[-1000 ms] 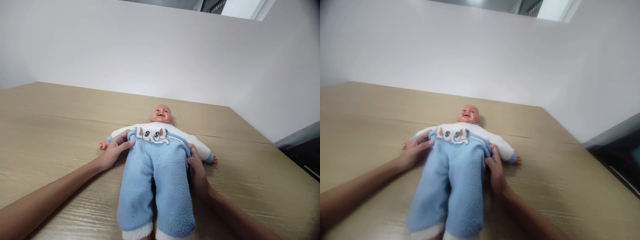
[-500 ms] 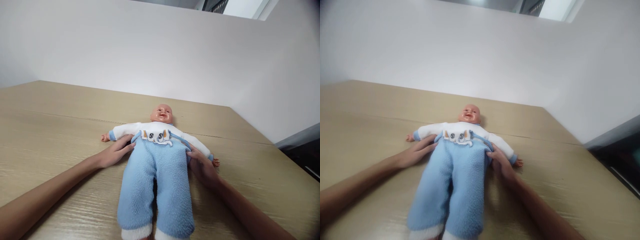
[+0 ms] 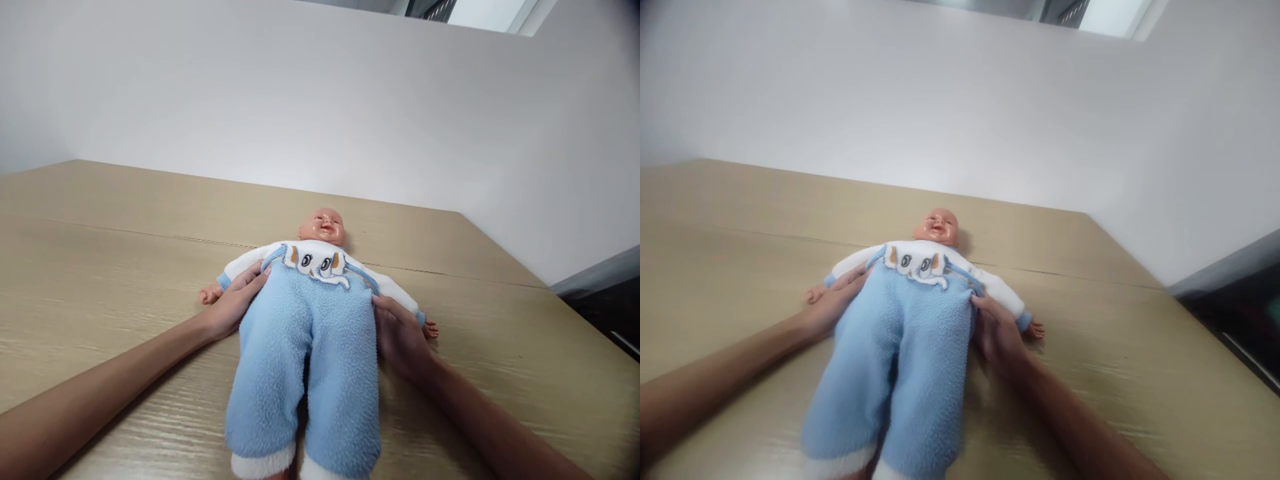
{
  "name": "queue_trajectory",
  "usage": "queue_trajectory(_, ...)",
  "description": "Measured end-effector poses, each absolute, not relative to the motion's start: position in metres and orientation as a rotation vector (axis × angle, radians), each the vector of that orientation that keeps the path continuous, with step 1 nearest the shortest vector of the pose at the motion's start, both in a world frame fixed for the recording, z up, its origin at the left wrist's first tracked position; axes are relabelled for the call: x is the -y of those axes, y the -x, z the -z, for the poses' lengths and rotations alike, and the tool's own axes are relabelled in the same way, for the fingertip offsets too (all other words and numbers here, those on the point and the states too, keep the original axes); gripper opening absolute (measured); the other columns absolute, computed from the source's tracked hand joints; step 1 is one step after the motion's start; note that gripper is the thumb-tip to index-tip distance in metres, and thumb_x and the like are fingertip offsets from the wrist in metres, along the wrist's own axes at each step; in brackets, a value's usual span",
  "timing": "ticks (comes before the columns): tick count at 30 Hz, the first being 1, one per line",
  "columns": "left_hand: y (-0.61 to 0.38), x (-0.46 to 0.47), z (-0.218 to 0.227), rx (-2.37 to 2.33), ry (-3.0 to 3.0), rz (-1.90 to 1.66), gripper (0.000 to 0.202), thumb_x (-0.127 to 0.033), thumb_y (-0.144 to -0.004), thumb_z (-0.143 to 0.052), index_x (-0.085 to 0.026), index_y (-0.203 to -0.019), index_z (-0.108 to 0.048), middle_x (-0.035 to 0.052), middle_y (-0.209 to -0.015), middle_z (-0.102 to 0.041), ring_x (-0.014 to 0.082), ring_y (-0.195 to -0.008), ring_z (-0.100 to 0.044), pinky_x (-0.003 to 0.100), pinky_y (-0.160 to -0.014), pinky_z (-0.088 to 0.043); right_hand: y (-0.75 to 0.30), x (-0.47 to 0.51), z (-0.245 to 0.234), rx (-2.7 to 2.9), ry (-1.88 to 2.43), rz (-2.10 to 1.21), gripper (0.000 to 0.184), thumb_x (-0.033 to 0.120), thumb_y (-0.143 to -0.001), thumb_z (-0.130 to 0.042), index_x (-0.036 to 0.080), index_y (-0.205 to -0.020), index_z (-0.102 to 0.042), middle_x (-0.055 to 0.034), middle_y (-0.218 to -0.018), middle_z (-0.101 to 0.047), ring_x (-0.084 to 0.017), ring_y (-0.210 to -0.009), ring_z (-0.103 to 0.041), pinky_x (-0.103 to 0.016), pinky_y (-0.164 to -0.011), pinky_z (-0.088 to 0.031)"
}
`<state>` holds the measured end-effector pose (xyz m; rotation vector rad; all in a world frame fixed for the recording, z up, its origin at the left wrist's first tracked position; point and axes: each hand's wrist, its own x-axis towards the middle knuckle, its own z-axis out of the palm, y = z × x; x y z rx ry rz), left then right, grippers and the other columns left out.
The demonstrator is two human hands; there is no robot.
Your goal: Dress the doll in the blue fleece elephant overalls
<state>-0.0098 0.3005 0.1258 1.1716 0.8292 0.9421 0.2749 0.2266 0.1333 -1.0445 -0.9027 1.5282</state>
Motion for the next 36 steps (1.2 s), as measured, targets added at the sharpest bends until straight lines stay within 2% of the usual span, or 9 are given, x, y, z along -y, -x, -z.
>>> queue_trajectory(3, 0.016, -0.304, -0.133, -0.817, -1.342, -0.923, 0.047, -0.064, -0.093, -0.076, -0.025, -0.12, -0.07, 0.0055, -0.114, -0.074, 0.0254, -0.104, -0.065, 0.031, -0.088, -0.051, -0.278, -0.226, -0.132, 0.978, 0.989, -1.434, 0.035, 0.041, -0.088, -0.064, 0.027, -0.12, -0.071, -0.0051, -0.116, -0.079, -0.033, -0.114, -0.07, -0.045, -0.101, -0.054)
queue_trajectory(8, 0.024, -0.306, -0.143, -0.856, -1.536, -0.934, 0.035, -0.058, -0.1, -0.069, -0.024, -0.101, -0.063, -0.0019, -0.089, -0.058, 0.0171, -0.081, -0.051, 0.028, -0.074, -0.041, -0.288, -0.224, -0.135, 1.093, 0.992, -1.302, 0.017, 0.035, -0.09, -0.073, 0.029, -0.105, -0.068, -0.0007, -0.109, -0.074, -0.026, -0.107, -0.066, -0.036, -0.091, -0.052)
queue_trajectory(13, 0.023, -0.308, -0.139, -0.883, -1.649, -0.797, 0.04, -0.063, -0.104, -0.057, -0.023, -0.103, -0.058, -0.0008, -0.093, -0.055, 0.0199, -0.087, -0.051, 0.032, -0.083, -0.043, -0.297, -0.232, -0.126, 1.286, 1.207, -1.21, 0.024, 0.048, -0.098, -0.068, 0.029, -0.111, -0.063, -0.0007, -0.104, -0.068, -0.024, -0.1, -0.062, -0.036, -0.092, -0.049)
queue_trajectory(16, 0.028, -0.311, -0.134, -0.99, -1.833, -0.731, 0.044, -0.065, -0.107, -0.049, -0.023, -0.105, -0.058, 0.0014, -0.097, -0.057, 0.0229, -0.092, -0.053, 0.035, -0.087, -0.042, -0.305, -0.232, -0.121, 1.662, 1.387, -0.854, 0.03, 0.054, -0.106, -0.057, 0.026, -0.096, -0.059, -0.0025, -0.092, -0.061, -0.024, -0.087, -0.055, -0.038, -0.083, -0.044)
queue_trajectory(19, 0.036, -0.314, -0.131, -1.034, -2.038, -0.684, 0.044, -0.063, -0.109, -0.044, -0.022, -0.104, -0.059, 0.0044, -0.104, -0.06, 0.0263, -0.102, -0.054, 0.039, -0.095, -0.042, -0.311, -0.229, -0.122, 1.834, 1.421, -0.645, 0.036, 0.054, -0.109, -0.051, 0.024, -0.089, -0.057, -0.0048, -0.093, -0.06, -0.025, -0.088, -0.053, -0.041, -0.085, -0.042)
queue_trajectory(22, 0.041, -0.314, -0.132, -1.004, -2.065, -0.648, 0.043, -0.061, -0.109, -0.044, -0.021, -0.108, -0.06, 0.0059, -0.11, -0.062, 0.0284, -0.108, -0.056, 0.041, -0.101, -0.042, -0.311, -0.226, -0.124, 1.764, 1.332, -0.86, 0.033, 0.056, -0.109, -0.053, 0.025, -0.107, -0.064, -0.0064, -0.108, -0.065, -0.028, -0.107, -0.059, -0.043, -0.102, -0.044)
queue_trajectory(25, 0.036, -0.311, -0.133, -0.961, -1.867, -0.673, 0.043, -0.062, -0.106, -0.049, -0.022, -0.112, -0.063, 0.0063, -0.115, -0.066, 0.0292, -0.112, -0.058, 0.039, -0.102, -0.045, -0.303, -0.223, -0.124, 1.485, 1.268, -1.125, 0.038, 0.06, -0.104, -0.061, 0.03, -0.127, -0.067, -0.0048, -0.128, -0.069, -0.03, -0.131, -0.057, -0.044, -0.12, -0.039)
queue_trajectory(30, 0.016, -0.298, -0.127, -0.849, -1.328, -0.956, 0.046, -0.062, -0.096, -0.071, -0.026, -0.124, -0.068, 0.0049, -0.129, -0.07, 0.0273, -0.12, -0.061, 0.033, -0.106, -0.047, -0.283, -0.224, -0.119, 0.938, 1.063, -1.411, 0.053, 0.062, -0.093, -0.076, 0.034, -0.137, -0.069, -0.0035, -0.141, -0.072, -0.033, -0.138, -0.061, -0.05, -0.122, -0.044)
queue_trajectory(36, 0.004, -0.296, -0.121, -0.82, -1.086, -1.034, 0.053, -0.06, -0.082, -0.087, -0.023, -0.117, -0.072, 0.0034, -0.109, -0.073, 0.0205, -0.091, -0.062, 0.027, -0.076, -0.047, -0.278, -0.226, -0.116, 0.917, 1.167, -1.307, 0.057, 0.058, -0.087, -0.082, 0.034, -0.137, -0.07, -0.0038, -0.135, -0.076, -0.033, -0.144, -0.057, -0.05, -0.122, -0.045)
